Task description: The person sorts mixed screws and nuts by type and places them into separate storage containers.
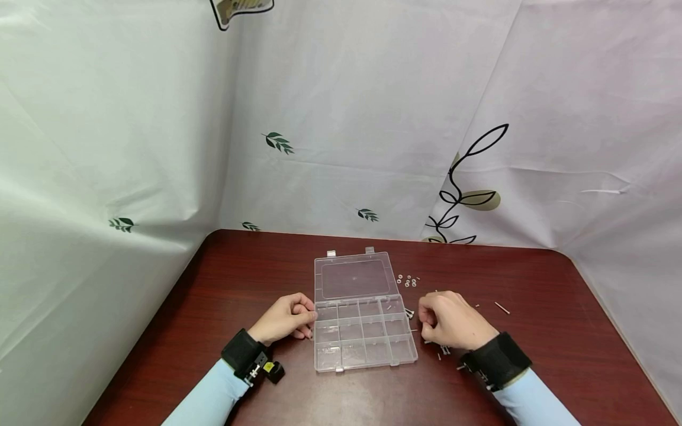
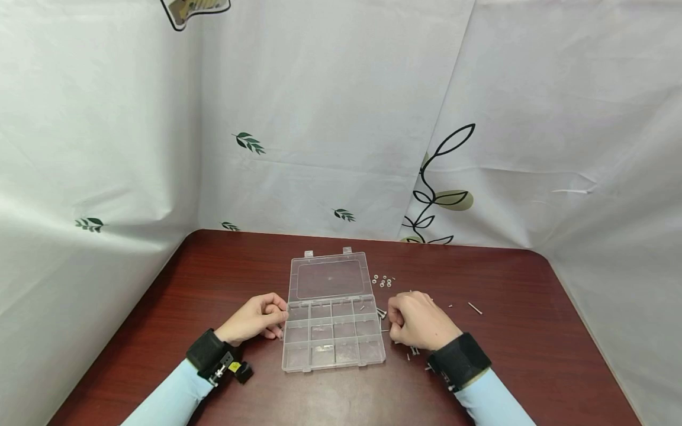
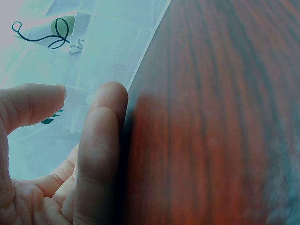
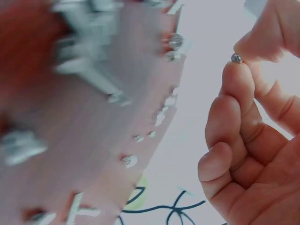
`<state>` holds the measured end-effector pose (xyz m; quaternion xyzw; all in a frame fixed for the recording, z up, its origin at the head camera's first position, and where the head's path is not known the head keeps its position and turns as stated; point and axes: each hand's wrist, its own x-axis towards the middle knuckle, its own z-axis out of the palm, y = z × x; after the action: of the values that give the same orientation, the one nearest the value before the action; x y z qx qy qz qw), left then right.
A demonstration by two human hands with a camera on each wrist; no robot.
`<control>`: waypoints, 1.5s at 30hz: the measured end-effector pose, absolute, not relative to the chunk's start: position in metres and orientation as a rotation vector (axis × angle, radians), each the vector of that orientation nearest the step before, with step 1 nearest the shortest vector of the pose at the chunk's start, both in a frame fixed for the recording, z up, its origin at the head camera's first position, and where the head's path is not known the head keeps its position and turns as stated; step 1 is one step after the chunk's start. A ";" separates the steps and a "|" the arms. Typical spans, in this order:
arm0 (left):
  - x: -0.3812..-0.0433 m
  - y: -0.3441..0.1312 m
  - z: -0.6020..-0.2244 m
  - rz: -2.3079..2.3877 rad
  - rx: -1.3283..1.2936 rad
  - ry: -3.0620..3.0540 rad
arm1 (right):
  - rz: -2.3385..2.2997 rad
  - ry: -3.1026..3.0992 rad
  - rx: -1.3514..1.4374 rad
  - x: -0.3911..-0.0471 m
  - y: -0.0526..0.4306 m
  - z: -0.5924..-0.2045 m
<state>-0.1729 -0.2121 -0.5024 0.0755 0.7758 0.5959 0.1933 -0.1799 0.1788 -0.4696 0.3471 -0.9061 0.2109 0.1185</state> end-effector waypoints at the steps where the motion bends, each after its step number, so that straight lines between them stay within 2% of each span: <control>1: -0.173 -0.212 -0.503 1.669 0.212 2.177 | 0.619 -2.630 1.024 -0.182 0.176 -0.468; 18: -0.175 -0.208 -0.505 1.641 0.234 2.191 | 0.629 -2.616 1.076 -0.201 0.140 -0.450; 35: -0.173 -0.211 -0.502 1.652 0.231 2.189 | 0.561 -2.668 0.948 -0.178 0.188 -0.457; 45: -0.172 -0.212 -0.502 1.673 0.210 2.175 | 0.498 -2.697 1.018 -0.158 0.207 -0.472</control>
<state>-0.1719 -0.2121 -0.5016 0.0749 0.7754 0.5964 0.1936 -0.1582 0.2070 -0.4723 0.3461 -0.9165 0.1692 0.1079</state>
